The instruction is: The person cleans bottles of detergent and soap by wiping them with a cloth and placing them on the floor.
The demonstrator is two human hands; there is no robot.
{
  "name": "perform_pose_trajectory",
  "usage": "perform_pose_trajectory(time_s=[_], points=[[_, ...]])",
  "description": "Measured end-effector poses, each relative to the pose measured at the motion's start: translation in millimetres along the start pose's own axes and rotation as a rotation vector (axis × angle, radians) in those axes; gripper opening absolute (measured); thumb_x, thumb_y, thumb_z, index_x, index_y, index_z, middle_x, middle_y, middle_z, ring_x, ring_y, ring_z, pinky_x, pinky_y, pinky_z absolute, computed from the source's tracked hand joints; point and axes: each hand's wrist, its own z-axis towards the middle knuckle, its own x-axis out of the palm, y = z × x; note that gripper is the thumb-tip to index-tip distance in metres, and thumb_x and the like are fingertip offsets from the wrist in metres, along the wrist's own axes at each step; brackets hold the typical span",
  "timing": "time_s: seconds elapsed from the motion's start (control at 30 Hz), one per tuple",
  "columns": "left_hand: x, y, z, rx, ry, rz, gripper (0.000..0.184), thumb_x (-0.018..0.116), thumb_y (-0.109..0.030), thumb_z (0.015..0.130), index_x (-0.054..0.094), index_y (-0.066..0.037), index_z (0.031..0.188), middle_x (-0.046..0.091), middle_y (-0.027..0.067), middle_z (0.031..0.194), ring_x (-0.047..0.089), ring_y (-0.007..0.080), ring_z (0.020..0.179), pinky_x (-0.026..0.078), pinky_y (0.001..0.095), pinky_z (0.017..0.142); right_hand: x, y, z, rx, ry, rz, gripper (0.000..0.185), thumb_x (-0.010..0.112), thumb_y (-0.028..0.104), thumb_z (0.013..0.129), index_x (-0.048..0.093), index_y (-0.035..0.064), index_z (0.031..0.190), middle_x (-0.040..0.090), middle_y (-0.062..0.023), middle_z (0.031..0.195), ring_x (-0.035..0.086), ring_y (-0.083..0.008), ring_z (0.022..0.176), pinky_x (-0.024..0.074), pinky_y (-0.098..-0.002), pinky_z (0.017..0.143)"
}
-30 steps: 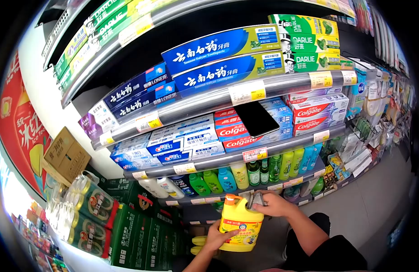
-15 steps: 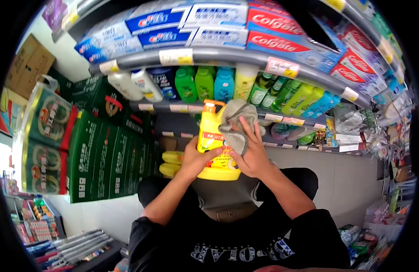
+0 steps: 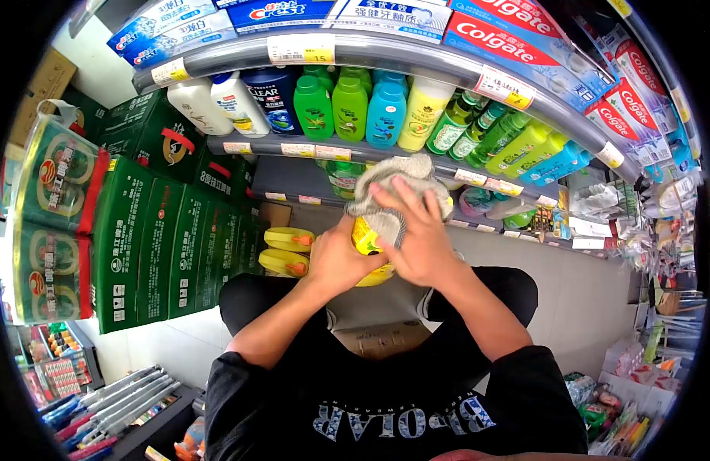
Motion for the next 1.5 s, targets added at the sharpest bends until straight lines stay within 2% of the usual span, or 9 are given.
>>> perform_pose_trajectory(time_s=[0.13,0.27,0.37,0.53,0.9,1.03,1.13,1.17,1.5], points=[[0,-10,-2,0.072,-0.013,0.062,0.08,0.088,-0.046,0.065,0.057,-0.001,0.124,0.071,0.0246,0.099,0.07,0.0419,0.091,0.056,0.0492,0.08,-5,-16,-1,-0.027,-0.08,-0.13,0.033,0.07,0.026,0.08,0.072,-0.0043,0.093,0.038,-0.0035,0.159,0.031,-0.0299,0.146,0.0153,-0.0655,0.116],[-5,-11,0,0.099,-0.006,0.143,0.079,0.088,-0.046,0.066,0.057,-0.003,0.125,0.071,0.0238,0.098,0.07,0.0419,0.09,0.056,0.0505,0.077,-2,-20,1,0.006,-0.338,-0.241,0.034,0.066,0.029,0.083,0.072,-0.0027,0.094,0.042,-0.006,0.157,0.031,-0.0379,0.143,0.0124,-0.0646,0.116],[-6,-5,0,0.141,-0.01,0.198,0.076,0.087,-0.046,0.067,0.057,-0.005,0.125,0.072,0.0223,0.098,0.071,0.0411,0.086,0.056,0.0513,0.074,-26,-46,2,0.095,-0.236,-0.239,0.035,0.063,0.03,0.088,0.071,-0.0005,0.104,0.041,-0.0056,0.157,0.028,-0.0373,0.145,0.011,-0.0639,0.116],[-11,4,2,0.183,-0.061,0.287,0.074,0.087,-0.044,0.067,0.057,-0.008,0.123,0.072,0.0191,0.101,0.071,0.04,0.084,0.057,0.0503,0.072,-17,-45,-1,0.31,-0.306,0.757,0.036,0.05,0.029,0.106,0.066,-0.0025,0.115,0.069,-0.0107,0.112,0.063,-0.0201,0.103,0.0448,-0.0291,0.095],[-18,7,1,0.194,-0.092,0.245,0.078,0.089,-0.048,0.064,0.059,-0.008,0.125,0.072,0.0205,0.099,0.071,0.0383,0.09,0.056,0.0477,0.078,-17,-71,0,0.398,-0.922,1.295,0.045,0.05,0.036,0.106,0.052,0.0011,0.134,0.058,-0.0108,0.134,0.053,-0.024,0.125,0.04,-0.0426,0.109],[-19,6,1,0.207,-0.087,0.178,0.08,0.09,-0.049,0.063,0.059,-0.007,0.124,0.072,0.0211,0.098,0.071,0.0384,0.091,0.056,0.0468,0.079,-29,-82,-10,0.315,-0.658,1.455,0.053,0.049,0.04,0.105,0.047,0.0009,0.141,0.053,-0.0113,0.141,0.05,-0.0251,0.13,0.036,-0.0433,0.113],[-19,5,0,0.204,-0.087,0.146,0.081,0.09,-0.049,0.062,0.06,-0.007,0.123,0.072,0.0212,0.098,0.071,0.0384,0.091,0.056,0.0461,0.079,-31,-56,-17,0.301,-0.056,0.803,0.047,0.05,0.033,0.105,0.052,-0.0005,0.138,0.059,-0.0146,0.135,0.053,-0.0296,0.129,0.0389,-0.0407,0.11],[-19,3,0,0.189,-0.075,0.137,0.081,0.09,-0.049,0.062,0.061,-0.006,0.123,0.072,0.021,0.098,0.071,0.0385,0.091,0.056,0.0459,0.08,-30,-43,-3,0.03,-0.059,0.623,0.047,0.051,0.03,0.104,0.051,0.0008,0.14,0.059,-0.0173,0.134,0.052,-0.034,0.129,0.0369,-0.0408,0.11],[-14,12,1,0.189,0.012,-0.214,0.074,0.093,-0.04,0.06,0.063,-0.004,0.117,0.074,0.0174,0.102,0.072,0.0338,0.096,0.056,0.0407,0.086,-47,-54,-7,0.148,0.025,0.533,0.04,0.061,0.029,0.099,0.058,0.0007,0.128,0.066,-0.0205,0.115,0.064,-0.0365,0.104,0.0493,-0.0411,0.093]])
